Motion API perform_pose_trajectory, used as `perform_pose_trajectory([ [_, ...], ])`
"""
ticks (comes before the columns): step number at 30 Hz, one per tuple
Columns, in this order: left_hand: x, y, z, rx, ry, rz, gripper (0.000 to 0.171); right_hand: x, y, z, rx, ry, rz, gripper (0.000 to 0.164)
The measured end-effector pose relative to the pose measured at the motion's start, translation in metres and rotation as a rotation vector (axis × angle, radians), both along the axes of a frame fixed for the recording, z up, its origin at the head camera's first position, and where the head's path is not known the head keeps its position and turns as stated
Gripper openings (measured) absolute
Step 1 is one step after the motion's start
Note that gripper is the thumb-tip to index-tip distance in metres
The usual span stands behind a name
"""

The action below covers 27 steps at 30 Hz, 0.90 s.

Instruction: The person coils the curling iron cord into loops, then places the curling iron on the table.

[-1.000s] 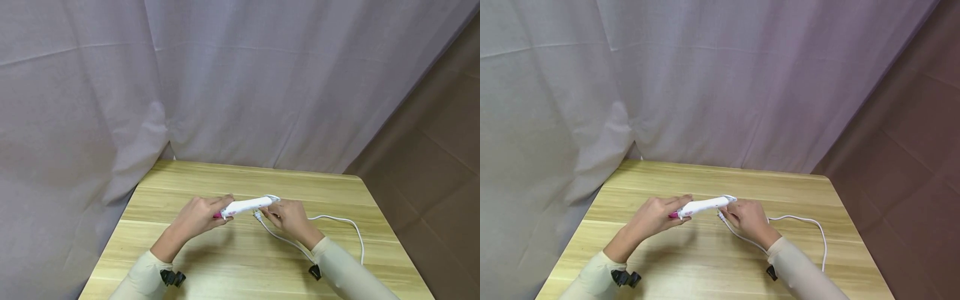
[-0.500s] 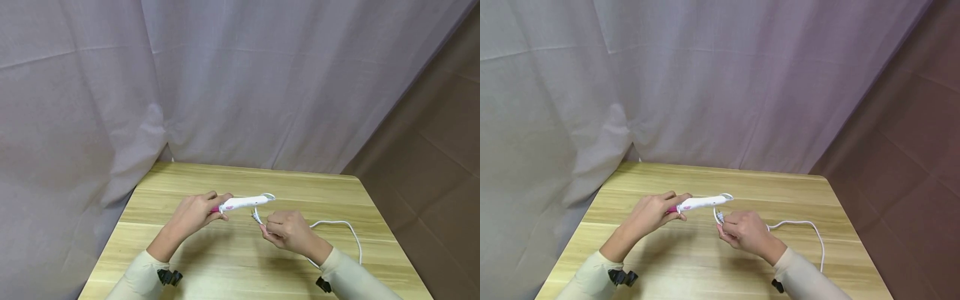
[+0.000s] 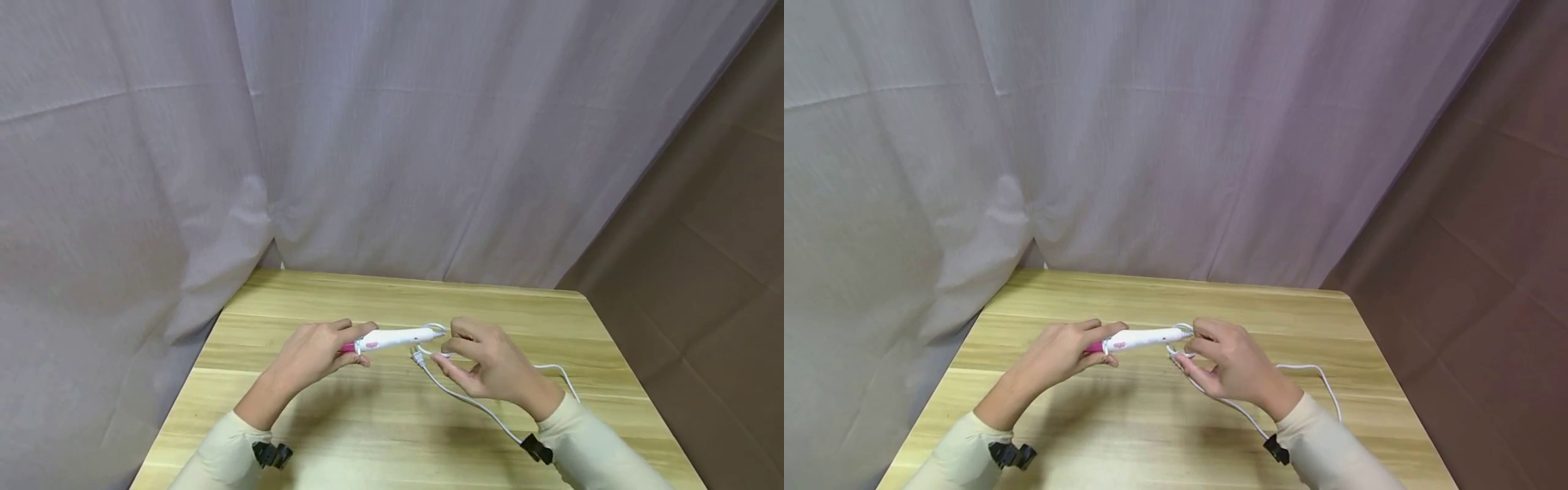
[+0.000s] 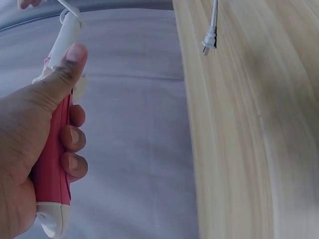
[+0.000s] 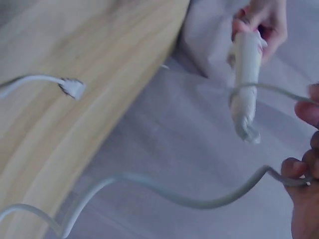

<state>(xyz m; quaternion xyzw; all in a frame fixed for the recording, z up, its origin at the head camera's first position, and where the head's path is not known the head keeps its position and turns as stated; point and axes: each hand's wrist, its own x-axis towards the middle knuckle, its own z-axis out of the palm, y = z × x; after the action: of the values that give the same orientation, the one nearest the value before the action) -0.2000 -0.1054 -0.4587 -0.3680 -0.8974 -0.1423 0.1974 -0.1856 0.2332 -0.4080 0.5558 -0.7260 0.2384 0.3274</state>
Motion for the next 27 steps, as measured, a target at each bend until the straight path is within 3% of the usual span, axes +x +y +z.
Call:
perform_pose_trajectory([
  [5, 0.001, -0.005, 0.003, -0.002, 0.034, -0.021, 0.061, -0.004, 0.005, 0.014, -0.047, -0.109, 0.075, 0.025],
  [11, 0.003, -0.008, 0.004, -0.023, 0.041, -0.066, 0.058, -0.012, 0.005, 0.025, -0.073, -0.093, 0.051, 0.019],
  [16, 0.007, -0.007, 0.005, -0.024, 0.09, -0.072, 0.048, -0.022, 0.01, 0.028, -0.068, -0.11, -0.061, 0.023],
  [19, 0.009, -0.007, 0.007, -0.019, 0.13, -0.074, 0.046, -0.028, 0.016, 0.026, -0.051, -0.141, -0.168, 0.027],
  [24, 0.013, -0.007, 0.01, -0.008, 0.169, -0.084, 0.048, -0.038, 0.023, 0.021, -0.022, -0.167, -0.35, 0.019],
  [27, 0.014, -0.007, 0.011, -0.015, 0.187, -0.086, 0.048, -0.044, 0.023, 0.017, -0.01, -0.181, -0.396, 0.022],
])
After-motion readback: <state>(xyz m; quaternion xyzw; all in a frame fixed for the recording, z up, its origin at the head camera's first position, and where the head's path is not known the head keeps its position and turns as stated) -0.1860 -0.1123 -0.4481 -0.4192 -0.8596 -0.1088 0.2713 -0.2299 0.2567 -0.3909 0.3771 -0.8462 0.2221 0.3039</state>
